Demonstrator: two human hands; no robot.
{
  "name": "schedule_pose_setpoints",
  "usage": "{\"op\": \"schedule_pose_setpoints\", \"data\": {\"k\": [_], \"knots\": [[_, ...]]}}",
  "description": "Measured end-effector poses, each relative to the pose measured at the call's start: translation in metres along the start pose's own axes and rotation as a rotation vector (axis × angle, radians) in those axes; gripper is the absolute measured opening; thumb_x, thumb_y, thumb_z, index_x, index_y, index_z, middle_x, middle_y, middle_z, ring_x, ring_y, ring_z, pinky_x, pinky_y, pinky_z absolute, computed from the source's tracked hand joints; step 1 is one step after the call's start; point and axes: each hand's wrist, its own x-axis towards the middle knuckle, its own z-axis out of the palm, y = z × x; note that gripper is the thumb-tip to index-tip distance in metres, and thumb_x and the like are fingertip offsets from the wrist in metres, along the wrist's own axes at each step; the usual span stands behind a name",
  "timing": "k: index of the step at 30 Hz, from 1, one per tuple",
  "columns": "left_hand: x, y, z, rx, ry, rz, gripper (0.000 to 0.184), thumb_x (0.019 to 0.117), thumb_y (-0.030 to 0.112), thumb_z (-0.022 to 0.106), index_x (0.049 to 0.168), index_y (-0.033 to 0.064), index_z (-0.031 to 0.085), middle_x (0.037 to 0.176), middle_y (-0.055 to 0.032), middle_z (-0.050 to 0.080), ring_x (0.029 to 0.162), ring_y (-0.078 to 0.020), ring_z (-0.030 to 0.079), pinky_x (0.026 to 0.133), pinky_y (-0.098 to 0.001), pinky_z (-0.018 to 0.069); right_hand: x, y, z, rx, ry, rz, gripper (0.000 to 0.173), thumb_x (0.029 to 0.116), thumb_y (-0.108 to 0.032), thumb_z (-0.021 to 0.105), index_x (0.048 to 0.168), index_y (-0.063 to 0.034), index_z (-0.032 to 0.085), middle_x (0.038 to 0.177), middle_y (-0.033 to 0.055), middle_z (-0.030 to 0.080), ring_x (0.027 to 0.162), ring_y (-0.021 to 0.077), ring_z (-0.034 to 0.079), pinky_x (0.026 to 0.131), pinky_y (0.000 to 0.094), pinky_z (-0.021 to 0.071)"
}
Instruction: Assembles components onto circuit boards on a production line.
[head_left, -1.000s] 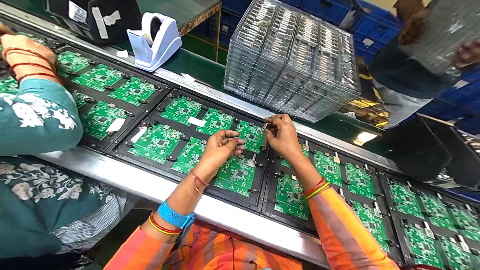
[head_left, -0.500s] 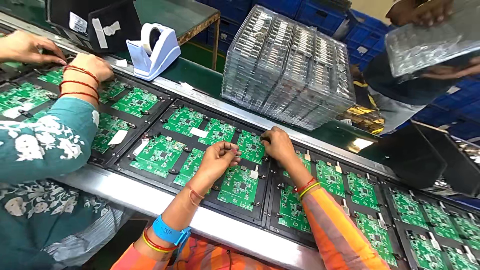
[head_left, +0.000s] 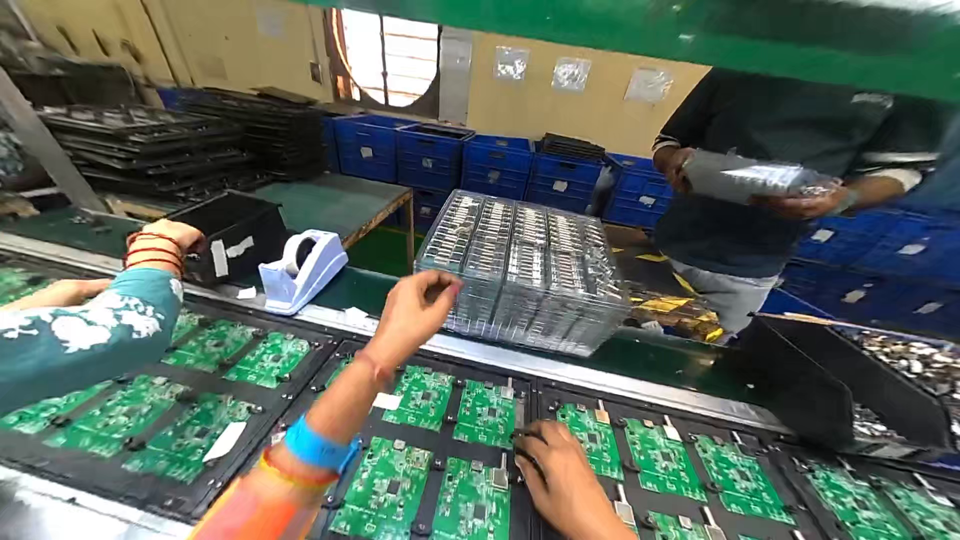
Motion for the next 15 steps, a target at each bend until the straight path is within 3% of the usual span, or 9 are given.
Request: {"op": "schedule_pose_setpoints", "data": {"k": [5, 9, 12, 15], "knots": [[0.123, 0.026, 0.013, 0.471, -0.113, 0.095, 0.029, 0.1056, 0.01, 0.049, 0.124, -0.0016, 0.069, 0.123, -0.0235, 0.069, 0.12, -0.0392, 0.064, 0.106, -0.0593, 0.0449, -0.008, 0.004, 0.001, 0.04, 0.025, 0.031, 0.023, 0.0938, -0.016, 0.065, 0.107, -0.0024, 0.078, 0.116, 0.0207, 0.071, 0.116, 0.042, 0.064, 0.097, 0.0587, 0.0506], [0.196, 0.011, 0.036, 0.768, -0.263, 0.085, 0.034, 0.0975, 0.003, 0.056, 0.129, -0.0006, 0.067, 0.129, -0.0272, 0.065, 0.13, -0.0481, 0.054, 0.107, -0.0657, 0.0403, -0.011, 0.0, -0.006, 0.02, 0.068, 0.02, 0.021, 0.0932, -0.015, 0.066, 0.104, -0.002, 0.078, 0.115, 0.0204, 0.071, 0.115, 0.0421, 0.065, 0.095, 0.0574, 0.0515], [0.228, 0.005, 0.046, 0.866, -0.373, 0.047, 0.035, 0.0945, 0.006, 0.065, 0.129, -0.0025, 0.066, 0.128, -0.0304, 0.063, 0.129, -0.0519, 0.052, 0.107, -0.0695, 0.0388, -0.013, 0.0, -0.011, 0.025, 0.08, 0.032, 0.021, 0.0927, -0.014, 0.067, 0.103, -0.0009, 0.078, 0.114, 0.0216, 0.071, 0.115, 0.0425, 0.065, 0.095, 0.0573, 0.0519], [0.245, 0.006, 0.046, 0.897, -0.497, 0.02, 0.033, 0.095, 0.004, 0.065, 0.127, -0.0067, 0.064, 0.124, -0.0342, 0.062, 0.123, -0.0541, 0.055, 0.101, -0.0722, 0.0403, -0.014, -0.003, -0.015, 0.025, 0.096, 0.06, 0.021, 0.093, -0.014, 0.067, 0.103, -0.0001, 0.078, 0.116, 0.0224, 0.071, 0.117, 0.0432, 0.064, 0.096, 0.0574, 0.052]]}}
